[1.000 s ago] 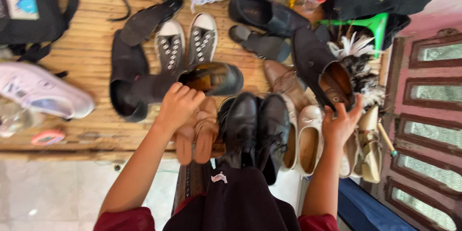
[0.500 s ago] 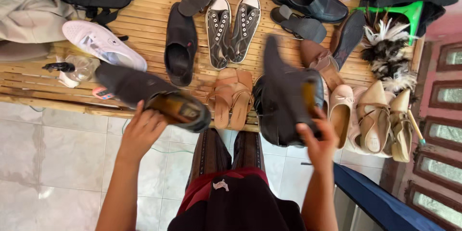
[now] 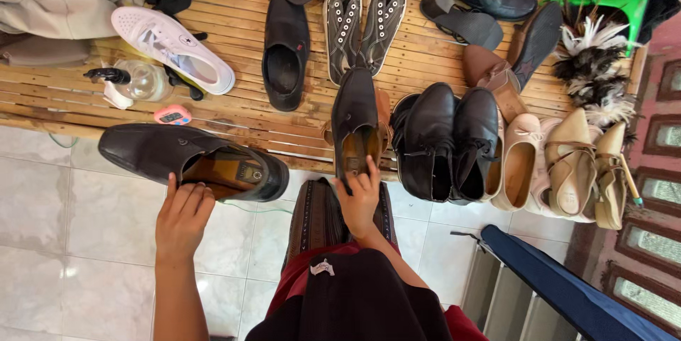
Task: The person moves a large quantity of shoes from a wooden bench, then holds a feather duster by hand and dusts the interior shelves of an empty blue fabric shoe rack layer by layer.
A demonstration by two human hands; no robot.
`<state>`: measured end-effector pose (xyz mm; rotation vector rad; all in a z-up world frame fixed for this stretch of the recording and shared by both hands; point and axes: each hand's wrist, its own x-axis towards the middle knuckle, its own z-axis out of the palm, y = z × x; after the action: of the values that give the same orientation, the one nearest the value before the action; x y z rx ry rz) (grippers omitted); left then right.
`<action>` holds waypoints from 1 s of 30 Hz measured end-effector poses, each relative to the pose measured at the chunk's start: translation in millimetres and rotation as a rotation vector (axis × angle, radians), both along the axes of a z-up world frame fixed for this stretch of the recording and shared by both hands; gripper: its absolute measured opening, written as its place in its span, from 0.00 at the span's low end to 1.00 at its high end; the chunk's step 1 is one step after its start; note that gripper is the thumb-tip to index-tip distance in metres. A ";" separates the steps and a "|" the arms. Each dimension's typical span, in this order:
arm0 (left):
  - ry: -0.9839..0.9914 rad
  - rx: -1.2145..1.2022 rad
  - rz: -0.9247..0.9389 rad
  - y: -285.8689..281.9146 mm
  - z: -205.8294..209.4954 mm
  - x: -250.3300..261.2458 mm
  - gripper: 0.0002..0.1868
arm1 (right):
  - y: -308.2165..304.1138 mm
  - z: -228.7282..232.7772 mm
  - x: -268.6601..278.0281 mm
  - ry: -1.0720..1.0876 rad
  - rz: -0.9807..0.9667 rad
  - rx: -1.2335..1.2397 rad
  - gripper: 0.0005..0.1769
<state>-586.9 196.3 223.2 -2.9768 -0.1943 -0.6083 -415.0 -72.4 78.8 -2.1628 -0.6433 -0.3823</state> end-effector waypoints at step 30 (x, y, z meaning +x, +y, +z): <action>-0.006 -0.187 -0.726 -162.7 -52.0 208.4 0.25 | -92.4 49.0 -3.8 0.066 -0.111 0.085 0.22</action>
<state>-378.5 33.6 171.2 -3.1744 0.9117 -0.6785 -418.9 -164.8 127.8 -2.1262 -0.4639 -0.3887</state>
